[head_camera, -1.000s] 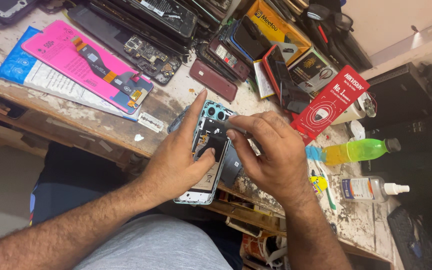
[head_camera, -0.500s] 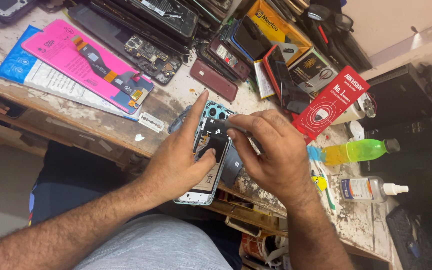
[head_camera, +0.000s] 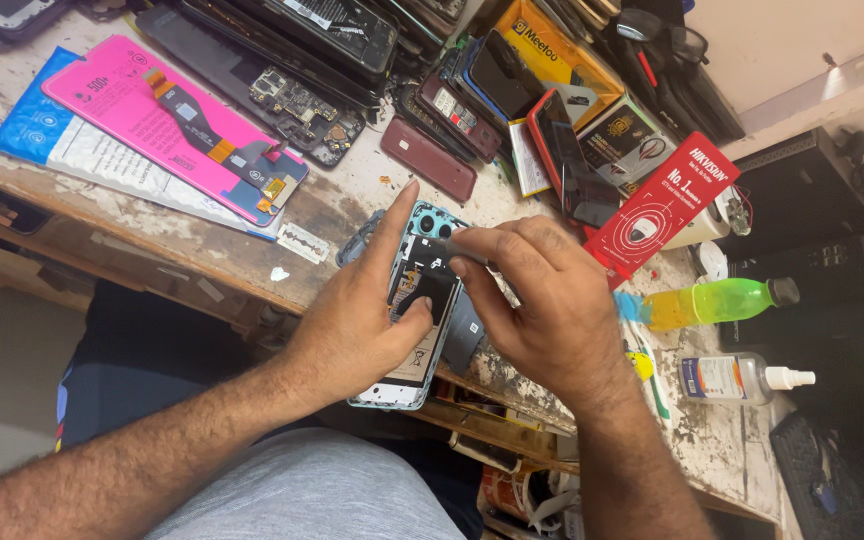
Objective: The person uses a screwdriver to remove screws from a disassembled smartphone and then applies adhesive from a tube around the internal frame. The phone remains open on the workbench throughout the clip.
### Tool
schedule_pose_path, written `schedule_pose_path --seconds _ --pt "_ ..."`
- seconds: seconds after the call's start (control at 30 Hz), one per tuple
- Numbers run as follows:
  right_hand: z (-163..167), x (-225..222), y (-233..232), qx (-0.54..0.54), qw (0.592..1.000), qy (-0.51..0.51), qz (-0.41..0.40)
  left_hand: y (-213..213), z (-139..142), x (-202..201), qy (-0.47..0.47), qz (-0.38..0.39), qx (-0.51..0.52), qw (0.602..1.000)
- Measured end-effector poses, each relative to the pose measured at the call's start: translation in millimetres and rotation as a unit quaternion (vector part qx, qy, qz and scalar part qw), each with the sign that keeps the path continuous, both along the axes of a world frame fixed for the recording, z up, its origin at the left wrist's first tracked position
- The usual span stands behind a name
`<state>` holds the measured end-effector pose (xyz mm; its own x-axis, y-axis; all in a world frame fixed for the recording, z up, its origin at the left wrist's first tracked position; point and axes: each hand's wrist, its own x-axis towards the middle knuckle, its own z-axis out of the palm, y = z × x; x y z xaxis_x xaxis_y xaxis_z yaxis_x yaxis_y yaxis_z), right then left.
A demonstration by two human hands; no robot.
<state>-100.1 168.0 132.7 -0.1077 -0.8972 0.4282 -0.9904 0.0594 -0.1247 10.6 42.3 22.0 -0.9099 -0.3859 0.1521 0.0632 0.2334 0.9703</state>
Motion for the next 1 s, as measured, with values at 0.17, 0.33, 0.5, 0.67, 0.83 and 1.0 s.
schedule_pose_path --seconds 0.17,0.33,0.5,0.67,0.83,1.0 --pt "20 5 -8 0.076 0.995 0.064 -0.01 0 1 1 0.036 0.017 -0.021 0.999" --pt "35 10 -19 0.381 0.87 0.216 -0.225 0 3 1 -0.03 0.002 0.015 0.999" --pt "42 7 -13 0.124 0.983 0.138 0.008 0 5 2 0.056 0.027 -0.041 0.997" --pt "34 3 -11 0.16 0.976 0.146 -0.034 0 4 2 0.015 0.018 -0.004 1.0" --pt "35 7 -16 0.139 0.969 0.2 -0.047 0 3 3 -0.029 0.019 -0.012 0.999" --pt "42 14 -28 0.234 0.954 0.158 -0.105 1 0 2 0.008 0.022 -0.017 1.0"
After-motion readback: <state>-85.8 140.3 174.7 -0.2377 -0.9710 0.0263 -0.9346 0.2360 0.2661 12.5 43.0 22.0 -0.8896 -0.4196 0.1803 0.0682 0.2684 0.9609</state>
